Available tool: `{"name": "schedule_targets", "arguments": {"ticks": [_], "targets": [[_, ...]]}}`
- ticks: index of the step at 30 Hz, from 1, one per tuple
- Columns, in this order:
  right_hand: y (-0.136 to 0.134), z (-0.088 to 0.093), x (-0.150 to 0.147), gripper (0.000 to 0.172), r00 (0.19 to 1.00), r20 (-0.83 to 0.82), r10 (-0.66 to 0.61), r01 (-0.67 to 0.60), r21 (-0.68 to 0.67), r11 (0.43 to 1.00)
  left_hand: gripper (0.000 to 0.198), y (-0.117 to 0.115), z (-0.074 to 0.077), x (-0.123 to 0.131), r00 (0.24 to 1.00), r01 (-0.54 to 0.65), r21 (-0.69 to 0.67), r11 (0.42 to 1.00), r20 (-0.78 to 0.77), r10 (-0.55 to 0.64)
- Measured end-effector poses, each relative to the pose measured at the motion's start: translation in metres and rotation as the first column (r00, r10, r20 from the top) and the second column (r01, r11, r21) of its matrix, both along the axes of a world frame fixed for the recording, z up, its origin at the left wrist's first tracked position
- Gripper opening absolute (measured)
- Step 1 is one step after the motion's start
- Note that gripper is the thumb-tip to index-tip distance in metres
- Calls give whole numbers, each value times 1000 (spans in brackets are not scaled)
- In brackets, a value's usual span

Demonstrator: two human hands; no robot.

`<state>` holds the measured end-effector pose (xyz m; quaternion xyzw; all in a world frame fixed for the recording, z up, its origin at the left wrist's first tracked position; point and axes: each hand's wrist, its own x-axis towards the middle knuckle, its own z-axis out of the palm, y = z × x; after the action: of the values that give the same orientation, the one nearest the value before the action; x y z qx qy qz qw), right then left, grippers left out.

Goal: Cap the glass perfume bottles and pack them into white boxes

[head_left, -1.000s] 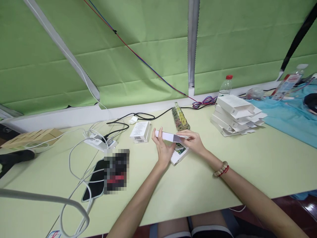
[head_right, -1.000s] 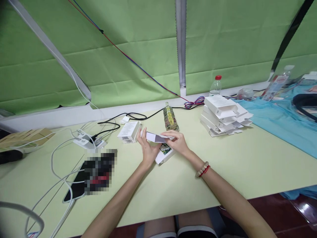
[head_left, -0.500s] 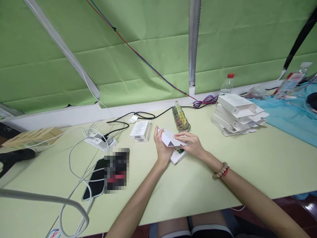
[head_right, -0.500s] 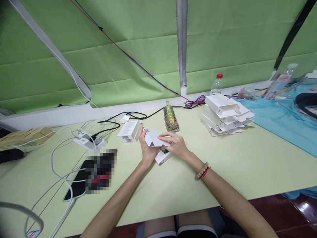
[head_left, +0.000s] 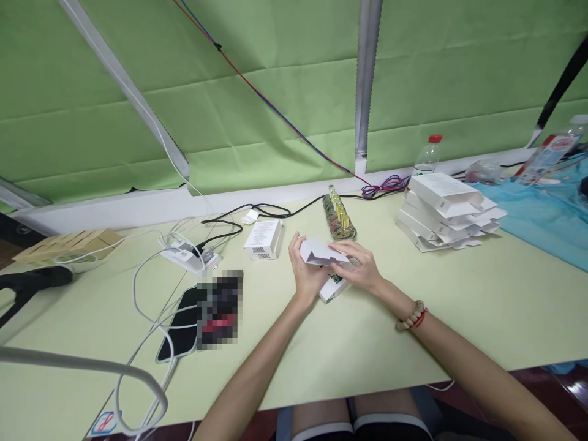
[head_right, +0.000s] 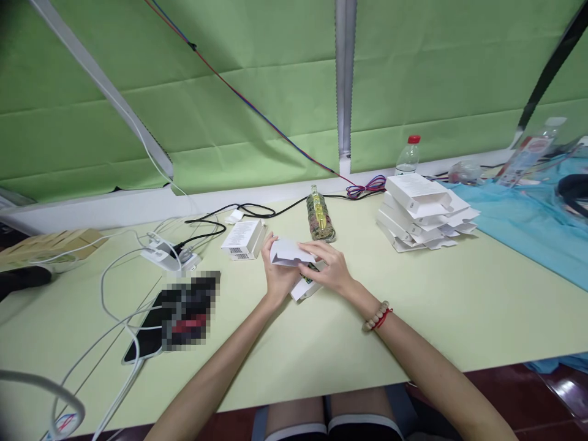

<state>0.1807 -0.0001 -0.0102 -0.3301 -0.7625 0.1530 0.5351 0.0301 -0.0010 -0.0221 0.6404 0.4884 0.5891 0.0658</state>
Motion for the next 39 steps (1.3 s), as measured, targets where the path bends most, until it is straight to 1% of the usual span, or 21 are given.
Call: {"name": "schedule_targets", "arguments": {"ticks": [2,5,6,8,12,16,18,21,23,25,28,30,32,34,36,39], "targets": [[-3,0,-1,58,1000,-15,24,-24,11,1000,82,-3,4,4,997,-19,-49,999,69,23],[-6,-3,-6,83,996,-38,77,-78,-12,997,77,-10,12,10,995,-42,-54,998,91,47],[-7,-5,-8,89,995,-51,86,-88,-30,996,77,-13,15,12,995,-43,-44,998,88,46],[-10,-9,-15,95,994,-84,75,-80,-62,995,76,-18,17,16,997,-33,-27,999,69,35],[-15,-11,-25,91,978,-208,16,-38,-104,994,77,-25,14,22,1000,13,-1,1000,7,-13],[-15,-5,-28,96,929,-371,-22,-45,-171,984,80,-26,8,24,997,50,34,998,-66,-48],[-13,-1,-28,93,881,-467,-69,-52,-241,969,79,-26,5,24,987,93,14,996,-131,-91],[-9,3,-26,82,762,-625,-173,-78,-353,932,76,-26,2,25,943,195,-69,978,-260,-207],[-5,5,-24,76,700,-672,-241,-75,-405,911,74,-26,2,25,904,249,-97,964,-334,-267],[-2,7,-21,75,675,-680,-287,-53,-432,900,73,-24,3,24,879,272,-98,957,-379,-288],[4,10,-13,70,646,-670,-366,13,-470,883,75,-20,6,21,867,235,-144,961,-417,-274],[9,11,-6,65,619,-663,-421,58,-496,866,84,-16,6,17,867,171,-232,958,-427,-258],[15,12,3,62,583,-675,-452,89,-501,861,98,-14,5,13,885,91,-343,935,-402,-234],[19,13,10,60,551,-692,-465,107,-494,863,104,-12,5,9,900,19,-456,890,-381,-214],[22,12,14,58,534,-706,-465,112,-486,866,104,-13,8,7,896,-45,-527,849,-398,-200],[23,8,15,54,531,-725,-439,80,-472,878,94,-14,18,5,884,-90,-551,829,-428,-188]]}}
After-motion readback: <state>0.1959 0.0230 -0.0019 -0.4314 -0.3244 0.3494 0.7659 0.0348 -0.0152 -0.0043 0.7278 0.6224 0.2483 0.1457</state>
